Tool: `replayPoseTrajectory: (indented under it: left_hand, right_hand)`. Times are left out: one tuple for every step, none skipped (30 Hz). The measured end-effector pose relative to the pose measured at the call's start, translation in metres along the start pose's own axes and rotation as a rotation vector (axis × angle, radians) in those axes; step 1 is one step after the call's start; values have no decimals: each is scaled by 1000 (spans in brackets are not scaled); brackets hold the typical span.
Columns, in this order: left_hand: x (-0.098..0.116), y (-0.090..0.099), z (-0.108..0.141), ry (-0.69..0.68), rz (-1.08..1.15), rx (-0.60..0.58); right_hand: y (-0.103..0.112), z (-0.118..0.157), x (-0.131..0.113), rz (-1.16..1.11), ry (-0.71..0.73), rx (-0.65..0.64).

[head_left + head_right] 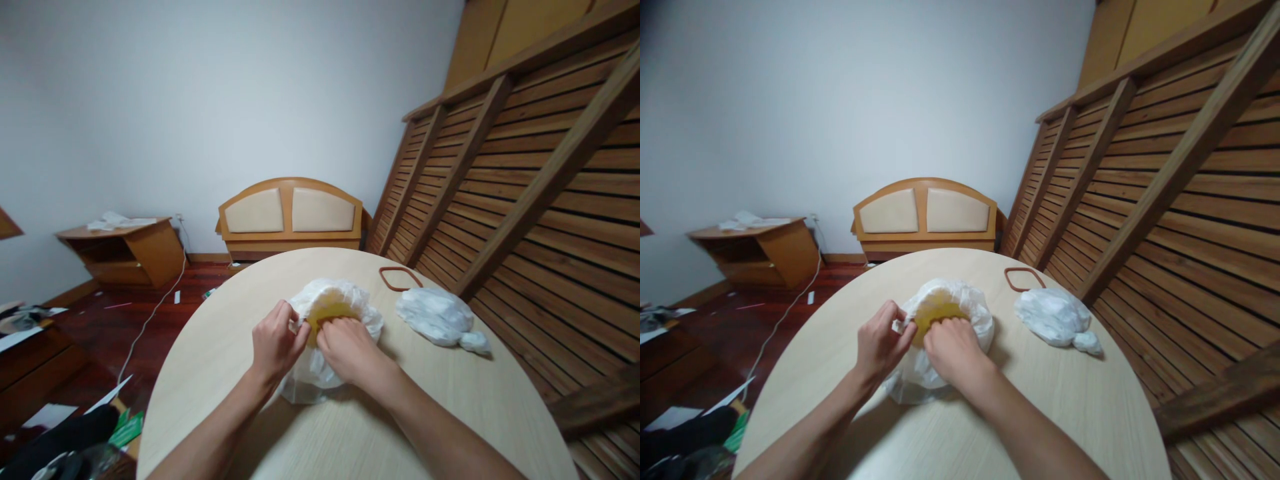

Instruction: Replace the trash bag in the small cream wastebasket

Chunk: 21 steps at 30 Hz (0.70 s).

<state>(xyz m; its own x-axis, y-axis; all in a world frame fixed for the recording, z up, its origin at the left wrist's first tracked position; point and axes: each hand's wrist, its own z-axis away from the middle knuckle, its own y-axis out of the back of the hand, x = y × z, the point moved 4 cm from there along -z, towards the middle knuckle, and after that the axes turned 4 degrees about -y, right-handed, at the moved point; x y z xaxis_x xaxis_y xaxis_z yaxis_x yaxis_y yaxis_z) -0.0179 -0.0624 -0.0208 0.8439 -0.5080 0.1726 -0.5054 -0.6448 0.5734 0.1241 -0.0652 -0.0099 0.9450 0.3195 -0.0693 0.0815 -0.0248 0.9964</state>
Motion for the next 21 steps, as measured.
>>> replayPoseTrajectory:
  left_hand:
    - [-1, 0, 0, 5, 6, -2]
    - [-1, 0, 0, 10, 11, -5]
    - [-1, 0, 0, 16, 15, -8]
    - [-1, 0, 0, 21, 16, -11]
    - [-1, 0, 0, 26, 14, -14]
    - [-1, -1, 0, 30, 10, -18]
    - [-1, -1, 0, 32, 4, -23]
    - [0, -1, 0, 34, -3, -27]
    - [0, -2, 1, 35, -9, -31]
    - [0, -2, 1, 37, -15, -34]
    - [-1, -2, 1, 40, -18, -40]
    - [-1, -3, 1, 46, -21, -45]
    - [-3, -3, 1, 54, -24, -49]
    - [-4, -3, 0, 67, -26, -50]
    - [-6, -3, 0, 81, -26, -50]
    - [-7, -2, -1, 95, -23, -48]
    - [-8, -2, -1, 107, -17, -47]
    - [-9, -2, -2, 118, -10, -46]
    - [-10, -1, -2, 124, -4, -48]
    - [-10, -1, -2, 128, 1, -50]
    - [-10, -1, -2, 129, 4, -52]
  right_hand:
    - [1, -3, 0, -7, -11, -11]
    - [0, -6, 1, -7, -22, -30]
    - [-1, -10, 2, -2, -29, -55]
    - [-3, -14, 3, 6, -28, -83]
    - [-5, -18, 4, 15, -19, -115]
    - [-8, -23, 4, 24, -9, -147]
    - [-11, -28, 4, 32, 2, -181]
    - [-14, -32, 5, 40, 13, -211]
    - [-16, -36, 4, 46, 18, -232]
    - [-18, -40, 4, 52, 18, -241]
    - [-19, -42, 3, 57, 15, -234]
    - [-18, -44, 2, 62, 10, -212]
    - [-17, -44, 1, 66, 5, -179]
    - [-15, -44, -1, 69, 0, -144]
    - [-14, -42, -2, 70, -2, -114]
    - [-12, -40, -3, 70, -2, -90]
    - [-11, -38, -4, 68, 3, -77]
    - [-10, -35, -5, 64, 13, -73]
    - [-10, -34, -6, 59, 28, -74]
    - [-9, -32, -6, 54, 46, -77]
    - [-9, -32, -6, 48, 63, -79]
